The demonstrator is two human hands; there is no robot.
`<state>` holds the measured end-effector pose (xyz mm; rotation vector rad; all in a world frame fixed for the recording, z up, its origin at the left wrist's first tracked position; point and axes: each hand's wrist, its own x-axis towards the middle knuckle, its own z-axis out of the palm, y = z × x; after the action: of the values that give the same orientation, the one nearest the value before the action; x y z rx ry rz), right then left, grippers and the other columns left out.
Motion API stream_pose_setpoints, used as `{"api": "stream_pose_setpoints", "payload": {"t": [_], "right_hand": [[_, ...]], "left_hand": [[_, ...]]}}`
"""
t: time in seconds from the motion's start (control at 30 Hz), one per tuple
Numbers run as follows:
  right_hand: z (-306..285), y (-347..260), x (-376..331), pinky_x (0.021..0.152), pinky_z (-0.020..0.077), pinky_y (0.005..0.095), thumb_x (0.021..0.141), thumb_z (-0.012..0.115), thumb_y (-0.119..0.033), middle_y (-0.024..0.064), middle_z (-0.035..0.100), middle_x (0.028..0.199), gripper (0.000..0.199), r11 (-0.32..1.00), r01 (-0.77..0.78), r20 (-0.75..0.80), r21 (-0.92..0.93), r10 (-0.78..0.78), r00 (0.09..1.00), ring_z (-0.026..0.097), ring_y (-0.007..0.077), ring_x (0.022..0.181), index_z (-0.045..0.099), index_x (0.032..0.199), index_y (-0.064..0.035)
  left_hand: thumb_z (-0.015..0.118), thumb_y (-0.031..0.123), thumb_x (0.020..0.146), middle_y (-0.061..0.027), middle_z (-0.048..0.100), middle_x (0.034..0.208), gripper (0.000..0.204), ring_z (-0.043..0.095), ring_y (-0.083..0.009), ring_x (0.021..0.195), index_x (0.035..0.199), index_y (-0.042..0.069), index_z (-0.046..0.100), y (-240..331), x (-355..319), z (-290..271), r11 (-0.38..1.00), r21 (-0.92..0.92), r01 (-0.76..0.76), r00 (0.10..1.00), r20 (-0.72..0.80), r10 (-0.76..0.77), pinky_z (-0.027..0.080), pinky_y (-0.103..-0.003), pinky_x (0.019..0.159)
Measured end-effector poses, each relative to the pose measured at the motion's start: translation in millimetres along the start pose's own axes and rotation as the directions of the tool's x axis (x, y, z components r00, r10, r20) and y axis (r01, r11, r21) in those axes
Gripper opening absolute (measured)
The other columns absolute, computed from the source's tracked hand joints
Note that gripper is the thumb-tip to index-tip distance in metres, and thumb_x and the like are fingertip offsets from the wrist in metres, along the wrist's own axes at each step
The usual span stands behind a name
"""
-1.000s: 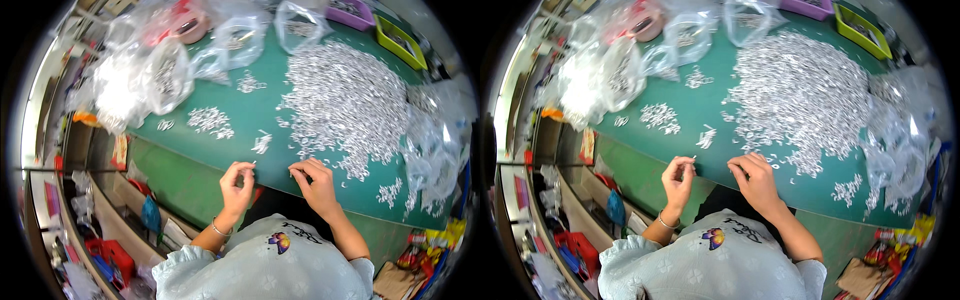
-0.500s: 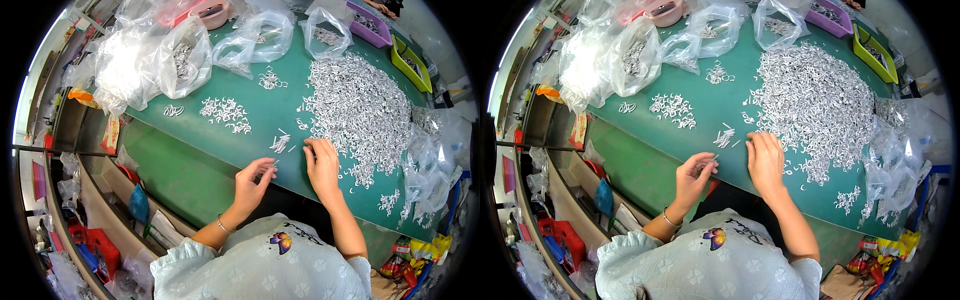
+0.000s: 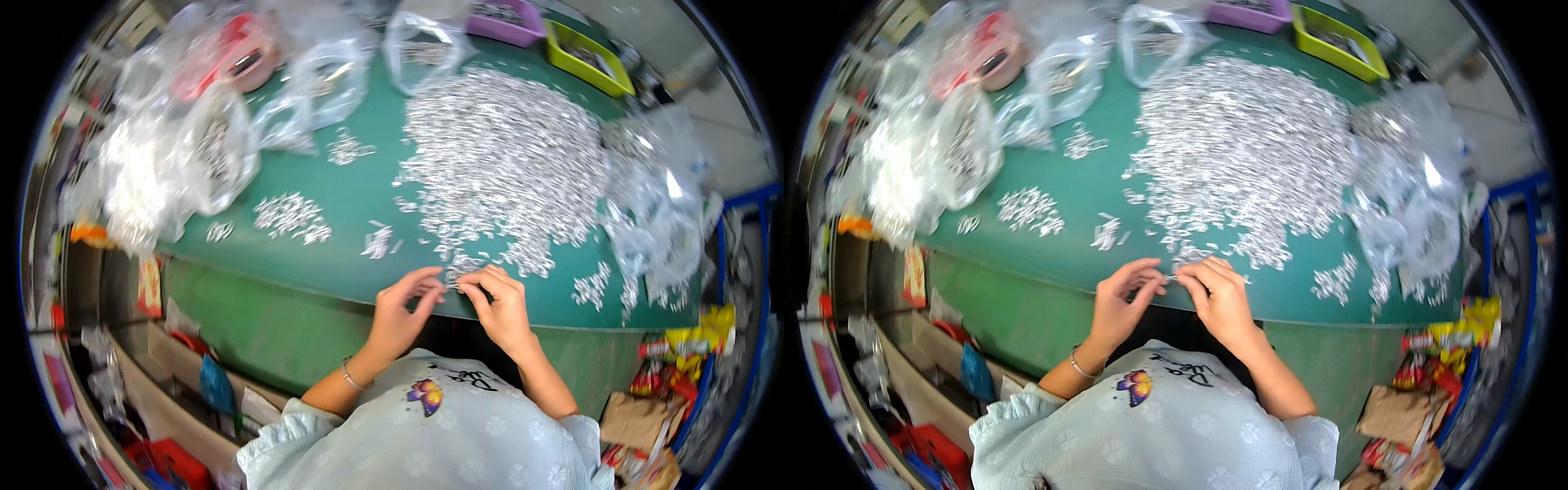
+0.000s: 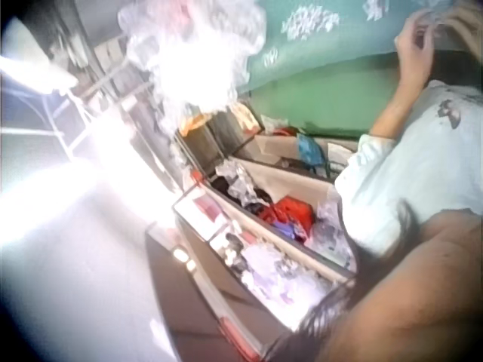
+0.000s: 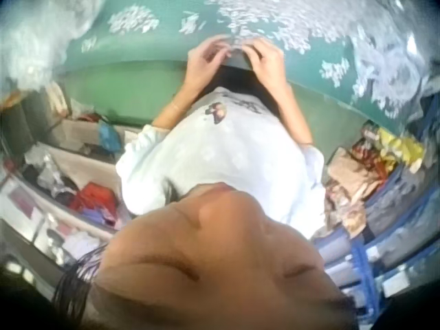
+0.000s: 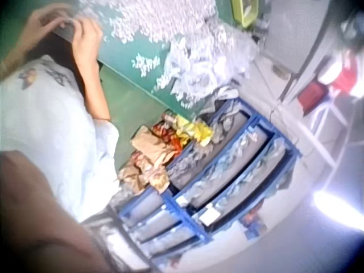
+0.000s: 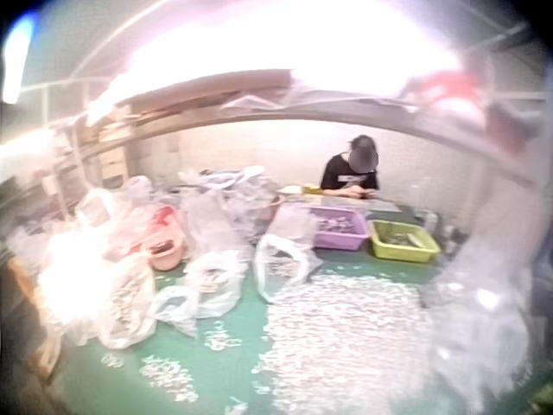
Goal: The person sorts through a large pile of small silver-colored metal components on a green workbench, picking up individual pieces by hand and placing them into separate piles or nearby containers.
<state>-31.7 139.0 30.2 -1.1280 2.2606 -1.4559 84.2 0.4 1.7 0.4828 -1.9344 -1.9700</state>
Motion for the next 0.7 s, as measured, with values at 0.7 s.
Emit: {"api": "stream_pose_setpoints", "payload": {"t": [0.7], "right_hand": [[-116.2, 57.7, -101.1, 0.065, 0.0497, 0.0285, 0.089, 0.063, 0.004, 0.0087, 0.068, 0.076, 0.008, 0.972, -0.232, -0.574, -0.034, 0.171, 0.801, 0.064, 0.0171, 0.07, 0.07, 0.092, 0.0024]], "left_hand": [[0.063, -0.012, 0.082, -0.0118, 0.065, 0.099, 0.022, 0.064, -0.0199, 0.087, 0.103, -0.003, 0.065, -5.0, 15.4, 45.5, 0.813, 0.517, -0.27, 0.962, 0.105, 0.252, 0.051, -0.03, 0.082]]}}
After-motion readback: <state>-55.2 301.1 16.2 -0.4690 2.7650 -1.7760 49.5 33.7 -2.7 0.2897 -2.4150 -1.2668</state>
